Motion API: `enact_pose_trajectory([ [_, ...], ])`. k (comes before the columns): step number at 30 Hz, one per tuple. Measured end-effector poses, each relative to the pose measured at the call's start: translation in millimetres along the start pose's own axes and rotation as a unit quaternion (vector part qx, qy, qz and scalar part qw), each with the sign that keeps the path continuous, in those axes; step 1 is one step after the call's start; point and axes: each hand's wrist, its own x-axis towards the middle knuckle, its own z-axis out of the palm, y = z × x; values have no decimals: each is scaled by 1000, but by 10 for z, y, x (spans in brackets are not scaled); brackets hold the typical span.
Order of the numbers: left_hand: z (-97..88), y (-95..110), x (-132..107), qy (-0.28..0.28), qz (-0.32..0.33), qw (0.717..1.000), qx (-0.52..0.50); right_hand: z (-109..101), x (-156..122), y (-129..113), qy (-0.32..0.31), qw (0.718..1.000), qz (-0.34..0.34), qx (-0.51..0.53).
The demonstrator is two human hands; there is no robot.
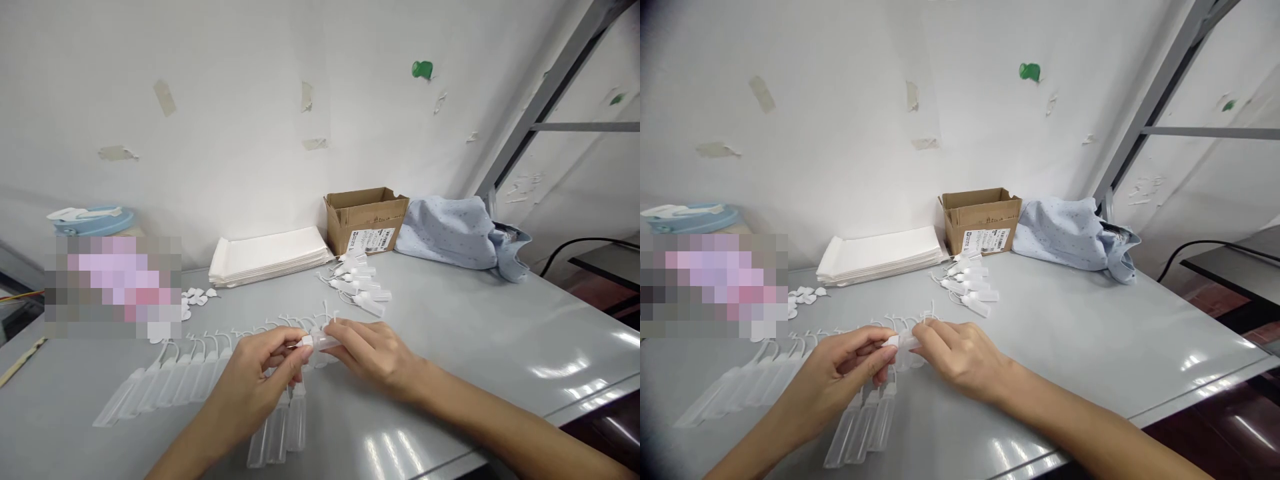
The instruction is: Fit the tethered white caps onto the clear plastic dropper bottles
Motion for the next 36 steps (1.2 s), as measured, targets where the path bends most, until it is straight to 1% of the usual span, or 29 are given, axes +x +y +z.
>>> enact_pose_trajectory([
  [2,3,-40,-11,24,71,996,38,11,3,4,0,999,17,30],
  [5,1,-85,-16,68,182,975,104,16,17,3,1,995,49,83],
  [6,-1,-90,-16,80,202,969,115,13,24,2,3,994,54,93],
  [7,-4,-88,-15,88,207,967,118,8,31,1,8,994,55,95],
  [9,-9,-71,-15,89,174,975,111,-8,44,-3,20,996,44,79],
  [12,-2,-40,-20,50,95,989,99,-25,49,-6,26,999,14,43],
  [14,16,-27,-24,23,66,993,96,-21,39,-5,23,999,2,32],
  [16,38,-17,-25,4,49,995,87,-3,22,-4,28,999,8,40],
  [17,48,-12,-26,-1,41,996,80,8,14,-6,33,998,22,57],
  [19,66,-2,-27,-1,30,997,71,24,8,-11,55,988,74,122],
  [21,79,0,-30,19,32,997,69,22,17,-20,77,966,137,207],
  [23,87,-6,-35,40,47,996,67,-2,41,-27,75,949,165,258],
  [24,88,-8,-38,45,57,995,62,-21,56,-30,64,949,160,264],
  [26,81,-2,-46,41,62,996,39,-62,85,-33,45,958,125,254],
  [29,41,48,-57,-6,31,999,-30,-105,114,-36,44,964,82,250],
  [32,-11,116,-58,-59,-11,993,-101,-112,118,-43,47,962,81,257],
  [36,-36,148,-40,-70,-33,986,-145,-99,105,-59,26,963,93,252],
])
